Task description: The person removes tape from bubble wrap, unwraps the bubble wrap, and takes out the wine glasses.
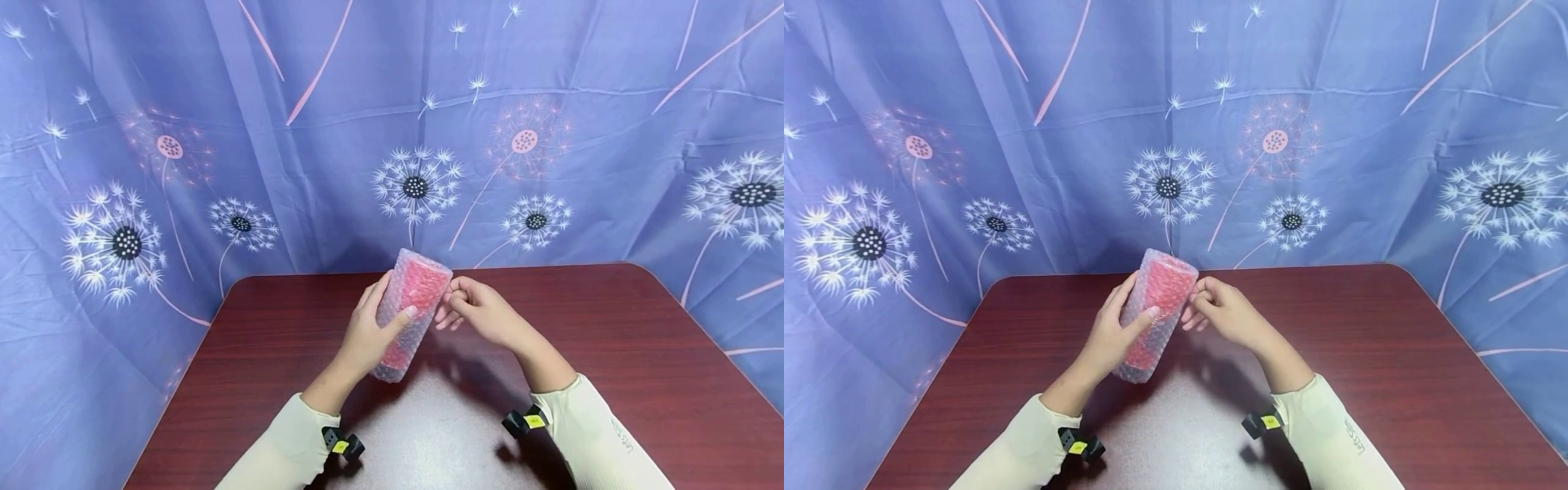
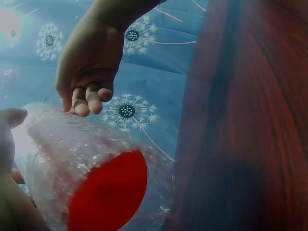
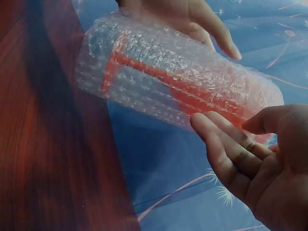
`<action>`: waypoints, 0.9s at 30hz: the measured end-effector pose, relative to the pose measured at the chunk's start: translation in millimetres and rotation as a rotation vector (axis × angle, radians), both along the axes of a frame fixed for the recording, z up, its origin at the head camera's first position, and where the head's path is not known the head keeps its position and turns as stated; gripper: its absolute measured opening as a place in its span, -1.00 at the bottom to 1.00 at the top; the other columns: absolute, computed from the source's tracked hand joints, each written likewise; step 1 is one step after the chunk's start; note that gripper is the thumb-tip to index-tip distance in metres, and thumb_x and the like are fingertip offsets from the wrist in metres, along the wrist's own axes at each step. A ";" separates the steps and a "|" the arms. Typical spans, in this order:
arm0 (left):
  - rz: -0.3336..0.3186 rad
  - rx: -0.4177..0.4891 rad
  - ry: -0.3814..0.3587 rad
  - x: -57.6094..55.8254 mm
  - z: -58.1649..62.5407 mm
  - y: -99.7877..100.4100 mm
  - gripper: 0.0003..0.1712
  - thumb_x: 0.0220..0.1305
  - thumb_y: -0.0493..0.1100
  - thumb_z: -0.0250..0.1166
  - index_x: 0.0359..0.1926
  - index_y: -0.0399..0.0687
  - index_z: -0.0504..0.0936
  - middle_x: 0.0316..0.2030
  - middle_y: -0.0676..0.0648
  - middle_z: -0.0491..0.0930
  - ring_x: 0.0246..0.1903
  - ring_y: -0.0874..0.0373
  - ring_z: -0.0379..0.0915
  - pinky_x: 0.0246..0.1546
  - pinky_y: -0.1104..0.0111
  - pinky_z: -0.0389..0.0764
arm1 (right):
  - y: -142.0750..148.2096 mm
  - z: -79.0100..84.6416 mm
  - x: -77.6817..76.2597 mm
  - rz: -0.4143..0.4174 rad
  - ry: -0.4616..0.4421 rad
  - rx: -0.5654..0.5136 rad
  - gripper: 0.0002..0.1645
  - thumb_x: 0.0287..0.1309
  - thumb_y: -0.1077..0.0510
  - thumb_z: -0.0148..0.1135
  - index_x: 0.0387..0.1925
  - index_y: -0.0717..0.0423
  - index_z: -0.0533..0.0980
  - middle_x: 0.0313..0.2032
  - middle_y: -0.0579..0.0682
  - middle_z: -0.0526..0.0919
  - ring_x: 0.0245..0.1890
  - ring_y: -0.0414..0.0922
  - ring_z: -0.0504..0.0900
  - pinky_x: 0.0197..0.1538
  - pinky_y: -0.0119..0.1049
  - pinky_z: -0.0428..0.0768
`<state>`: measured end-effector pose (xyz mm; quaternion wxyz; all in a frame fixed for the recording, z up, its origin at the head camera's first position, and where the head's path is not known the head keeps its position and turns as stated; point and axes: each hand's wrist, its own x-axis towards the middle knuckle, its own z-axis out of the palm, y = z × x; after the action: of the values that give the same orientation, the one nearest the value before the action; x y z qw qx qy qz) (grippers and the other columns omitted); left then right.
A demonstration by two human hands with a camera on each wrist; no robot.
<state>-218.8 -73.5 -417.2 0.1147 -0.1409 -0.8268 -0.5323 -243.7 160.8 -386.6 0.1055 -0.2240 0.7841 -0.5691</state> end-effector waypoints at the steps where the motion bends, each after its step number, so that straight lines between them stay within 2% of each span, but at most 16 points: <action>1: 0.007 -0.013 0.000 0.0 0.3 -0.5 -0.11 0.25 0.13 0.40 0.53 0.27 0.23 0.36 -0.09 0.42 0.27 -0.04 0.41 0.26 -0.03 0.49 | 0.3 0.1 0.0 0.001 0.002 0.004 -0.73 0.53 0.22 -0.09 0.00 0.40 0.40 -0.20 0.46 0.66 -0.24 0.24 0.76 -0.21 -0.15 0.75; 4: 0.032 -0.021 -0.004 -0.4 1.2 -1.1 -0.12 0.21 0.15 0.43 0.50 0.35 0.26 0.32 -0.10 0.48 0.24 -0.05 0.44 0.21 -0.04 0.52 | 1.0 0.3 -0.1 0.012 0.006 0.007 -0.71 0.55 0.22 -0.12 0.02 0.41 0.39 -0.19 0.46 0.67 -0.25 0.17 0.78 -0.21 -0.18 0.75; 8: 0.031 0.047 -0.007 -2.2 0.6 -0.6 -0.11 0.15 0.11 0.50 0.46 0.33 0.29 0.28 -0.01 0.50 0.25 0.03 0.46 0.22 0.01 0.53 | 1.6 0.8 0.3 0.034 0.004 -0.005 -0.69 0.57 0.24 -0.15 0.07 0.45 0.36 -0.18 0.49 0.66 -0.27 0.08 0.79 -0.21 -0.20 0.75; 12: 0.018 0.104 0.008 -2.6 -0.4 0.4 -0.11 0.14 0.07 0.52 0.45 0.28 0.31 0.27 0.00 0.51 0.25 0.06 0.48 0.23 0.02 0.53 | 2.2 0.5 0.1 0.051 -0.003 -0.026 -0.69 0.57 0.25 -0.17 0.09 0.47 0.31 -0.17 0.51 0.64 -0.26 0.08 0.79 -0.20 -0.18 0.75; 15: 0.023 0.114 0.017 -2.0 -0.1 1.3 -0.11 0.14 0.08 0.52 0.45 0.28 0.31 0.26 -0.01 0.51 0.20 0.06 0.50 0.18 0.03 0.55 | 3.6 -0.2 -0.3 0.066 -0.001 -0.034 -0.70 0.57 0.24 -0.18 0.08 0.46 0.28 -0.14 0.51 0.63 -0.25 0.13 0.79 -0.20 -0.13 0.75; 20: 0.034 0.114 0.027 -1.1 -0.2 2.1 -0.12 0.14 0.08 0.51 0.45 0.31 0.31 0.24 -0.02 0.53 0.12 0.06 0.52 0.10 0.07 0.58 | 5.3 -0.5 0.0 0.081 0.006 -0.030 -0.74 0.58 0.23 -0.17 0.03 0.42 0.26 -0.10 0.50 0.65 -0.30 0.07 0.80 -0.26 -0.15 0.74; 23: 0.034 0.117 0.029 -1.0 -0.9 2.1 -0.13 0.15 0.08 0.50 0.45 0.30 0.31 0.23 -0.04 0.53 0.10 0.03 0.53 0.07 0.06 0.59 | 4.9 0.2 0.3 0.067 0.030 -0.016 -0.74 0.58 0.19 -0.14 0.02 0.38 0.28 -0.17 0.45 0.67 -0.37 0.05 0.79 -0.31 -0.14 0.73; 27: 0.032 0.123 0.032 -0.9 -1.2 1.6 -0.13 0.16 0.07 0.50 0.45 0.30 0.31 0.23 -0.03 0.53 0.10 -0.01 0.52 0.05 0.02 0.59 | 4.4 0.6 0.4 0.022 0.089 0.012 -0.79 0.55 0.17 -0.06 -0.03 0.27 0.37 -0.45 0.29 0.65 -0.50 0.07 0.74 -0.37 -0.08 0.71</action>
<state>-219.7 -71.8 -418.4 0.1451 -0.1287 -0.7927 -0.5780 -243.4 165.3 -386.0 0.0780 -0.2569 0.7889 -0.5528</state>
